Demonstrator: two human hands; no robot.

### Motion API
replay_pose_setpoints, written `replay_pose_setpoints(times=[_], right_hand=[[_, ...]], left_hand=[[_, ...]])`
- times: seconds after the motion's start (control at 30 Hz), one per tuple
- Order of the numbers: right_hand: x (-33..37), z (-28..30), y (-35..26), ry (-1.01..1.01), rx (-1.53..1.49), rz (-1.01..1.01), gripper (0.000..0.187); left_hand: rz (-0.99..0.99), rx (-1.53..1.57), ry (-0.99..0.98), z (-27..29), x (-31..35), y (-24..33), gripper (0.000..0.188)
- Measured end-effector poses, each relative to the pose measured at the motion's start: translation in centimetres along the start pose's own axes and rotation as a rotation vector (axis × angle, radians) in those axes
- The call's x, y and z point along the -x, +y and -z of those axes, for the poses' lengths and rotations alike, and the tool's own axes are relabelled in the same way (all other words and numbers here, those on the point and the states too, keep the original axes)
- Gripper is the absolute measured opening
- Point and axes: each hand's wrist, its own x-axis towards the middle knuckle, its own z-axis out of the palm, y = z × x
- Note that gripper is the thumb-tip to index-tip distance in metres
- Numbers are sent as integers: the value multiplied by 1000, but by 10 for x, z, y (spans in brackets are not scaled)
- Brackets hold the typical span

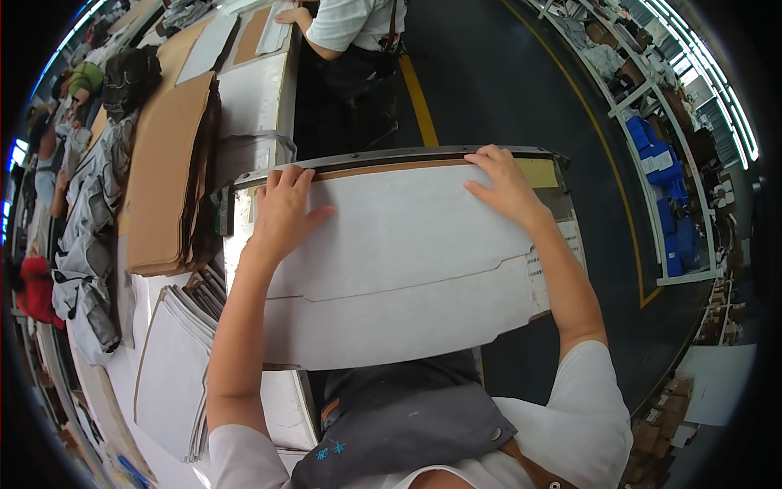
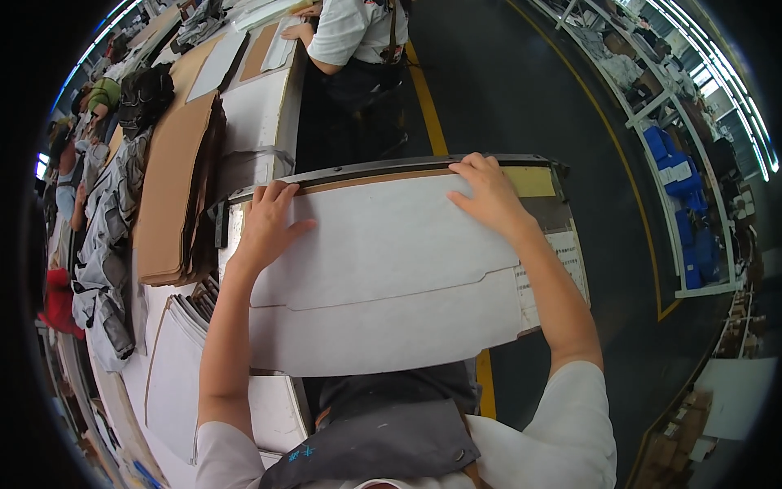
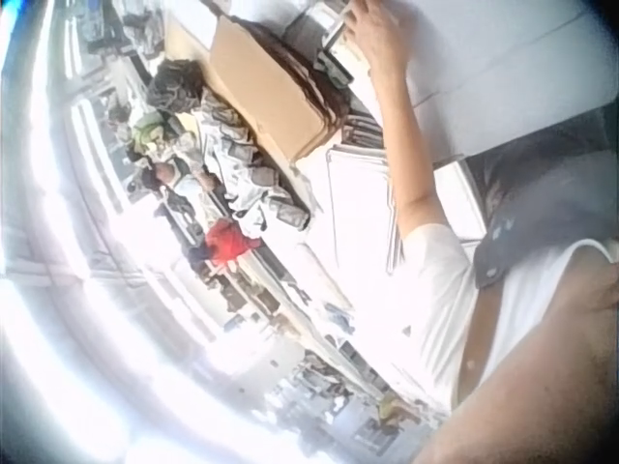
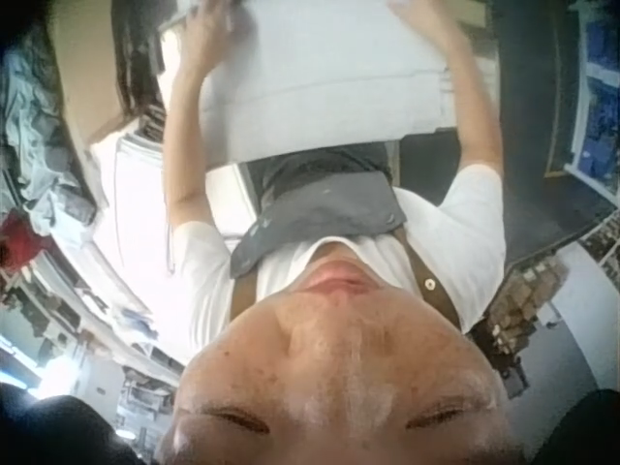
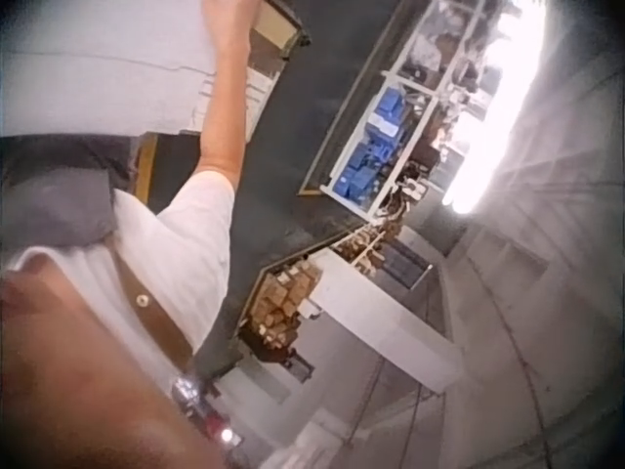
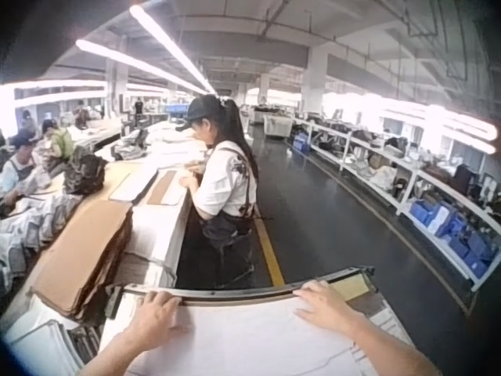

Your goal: The recorder is aligning and pressing together layers of material, possibly for shoe or bag manufacturing, at a factory workstation.

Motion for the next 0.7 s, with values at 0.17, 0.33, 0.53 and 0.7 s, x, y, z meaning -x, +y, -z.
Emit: replay_pose_setpoints(times=[0.17,0.33,0.53,0.7], right_hand=[[-13,8,-16,-106,-46,53,40],[-21,1,-22,-96,-88,55,35],[-27,0,-25,-124,-106,18,29],[-31,5,-31,-195,-65,-24,28]], left_hand=[[96,-55,-139,7,-15,9,51],[9,-22,-242,9,-25,13,47],[83,39,-359,13,-37,3,41],[125,19,-479,20,-46,14,44]])
